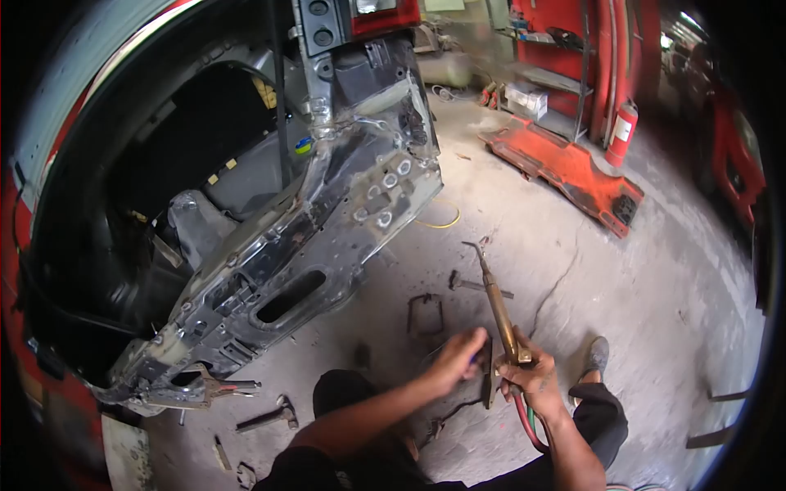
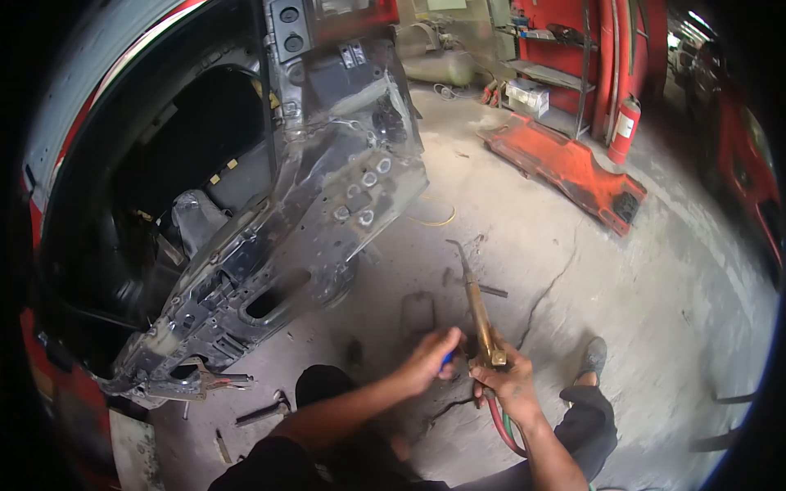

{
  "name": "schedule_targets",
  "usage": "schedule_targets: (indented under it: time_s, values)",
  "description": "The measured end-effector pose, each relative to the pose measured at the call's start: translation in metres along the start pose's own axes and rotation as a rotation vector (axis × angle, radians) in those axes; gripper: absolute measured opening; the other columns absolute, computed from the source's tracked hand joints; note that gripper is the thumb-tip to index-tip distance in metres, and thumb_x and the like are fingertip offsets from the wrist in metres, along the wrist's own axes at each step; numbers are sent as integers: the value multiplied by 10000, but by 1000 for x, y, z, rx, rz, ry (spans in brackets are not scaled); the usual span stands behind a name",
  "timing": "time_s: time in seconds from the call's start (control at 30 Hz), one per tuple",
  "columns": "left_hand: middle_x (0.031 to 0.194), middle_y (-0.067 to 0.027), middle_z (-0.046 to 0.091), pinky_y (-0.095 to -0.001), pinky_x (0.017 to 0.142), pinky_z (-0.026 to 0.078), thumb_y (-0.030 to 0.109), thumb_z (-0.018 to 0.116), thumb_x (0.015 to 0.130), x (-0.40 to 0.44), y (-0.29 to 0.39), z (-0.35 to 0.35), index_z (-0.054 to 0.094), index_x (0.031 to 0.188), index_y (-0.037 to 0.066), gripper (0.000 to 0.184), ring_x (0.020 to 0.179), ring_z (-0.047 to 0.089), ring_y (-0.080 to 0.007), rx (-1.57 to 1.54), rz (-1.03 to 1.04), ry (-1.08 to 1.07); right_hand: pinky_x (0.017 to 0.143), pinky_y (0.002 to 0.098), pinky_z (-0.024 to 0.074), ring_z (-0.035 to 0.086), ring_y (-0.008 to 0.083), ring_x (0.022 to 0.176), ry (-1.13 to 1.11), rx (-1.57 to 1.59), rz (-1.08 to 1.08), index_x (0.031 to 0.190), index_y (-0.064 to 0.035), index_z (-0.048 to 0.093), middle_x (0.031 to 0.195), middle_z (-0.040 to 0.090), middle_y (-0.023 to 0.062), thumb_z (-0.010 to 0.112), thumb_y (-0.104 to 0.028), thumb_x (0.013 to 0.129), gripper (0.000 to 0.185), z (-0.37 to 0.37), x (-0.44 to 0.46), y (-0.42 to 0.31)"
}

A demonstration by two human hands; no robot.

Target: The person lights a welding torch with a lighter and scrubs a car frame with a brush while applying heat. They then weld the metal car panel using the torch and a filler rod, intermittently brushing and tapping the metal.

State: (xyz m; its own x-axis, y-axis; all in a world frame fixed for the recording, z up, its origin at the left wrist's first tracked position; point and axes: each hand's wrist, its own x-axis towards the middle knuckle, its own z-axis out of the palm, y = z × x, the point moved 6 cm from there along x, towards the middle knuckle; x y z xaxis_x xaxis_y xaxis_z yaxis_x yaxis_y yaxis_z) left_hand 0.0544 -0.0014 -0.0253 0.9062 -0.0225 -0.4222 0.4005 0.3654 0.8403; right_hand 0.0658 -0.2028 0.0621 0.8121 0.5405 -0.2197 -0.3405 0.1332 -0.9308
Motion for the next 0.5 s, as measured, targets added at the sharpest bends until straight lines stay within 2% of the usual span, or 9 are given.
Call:
schedule_targets:
  time_s: [0.03,0.1,0.13,0.2,0.23,0.33,0.37,0.4,0.5]
  values:
    - [870,-45,619,-267,567,435,506,580,1093,1,1,1,602,1383,85,513,654,543,-119,-5,7,5,480,301,528,657,203,591,-25,29,10,1635,49,321,951,689,124,805,-39,890,893,-5,-2,-1]
    - [841,-14,598,-279,599,444,428,575,1109,32,44,-35,671,1296,84,403,662,539,-109,43,242,97,472,295,518,654,198,583,-92,22,-1,1619,73,338,934,687,127,799,-17,878,877,-9,-5,-21]
    - [796,17,591,-253,584,444,366,582,1113,39,59,-59,679,1193,101,294,659,544,-90,44,293,163,473,297,518,656,197,590,-131,33,7,1608,72,366,921,682,123,780,14,880,840,-7,-12,-25]
    - [830,7,629,-266,617,473,293,635,1085,41,95,-103,681,1130,96,208,710,583,-91,97,458,246,462,299,511,653,198,577,-189,56,13,1586,68,417,903,690,139,769,58,868,800,-6,-23,-26]
    - [848,-16,650,-275,634,495,266,671,1061,41,113,-114,664,1098,81,189,724,610,-109,20,525,257,459,301,511,655,200,575,-206,67,7,1585,66,420,902,695,149,778,56,862,807,-8,-26,-26]
    - [926,-59,670,-334,689,528,196,674,1049,32,133,-135,611,1185,89,185,794,650,-172,-148,576,243,445,311,513,668,210,575,-233,102,-1,1578,49,441,916,719,199,819,41,837,832,-19,-33,-19]
    - [941,-65,672,-348,698,533,181,669,1049,29,135,-138,600,1209,93,195,806,655,-185,-219,584,227,441,304,508,654,202,554,-227,105,-2,1587,46,426,892,705,198,837,4,832,861,-21,-34,-17]
    - [987,-81,670,-394,758,543,199,647,1061,28,132,-140,581,1247,113,215,856,657,-209,-203,566,200,438,296,504,641,194,533,-220,107,-2,1597,43,411,868,691,197,856,-32,827,892,-22,-34,-16]
    - [1065,-96,677,-425,896,521,247,625,1077,29,132,-139,607,1264,102,237,998,652,-227,-284,551,-68,427,290,495,626,191,507,-234,126,18,1606,40,396,845,679,205,887,-77,815,938,-23,-36,-12]
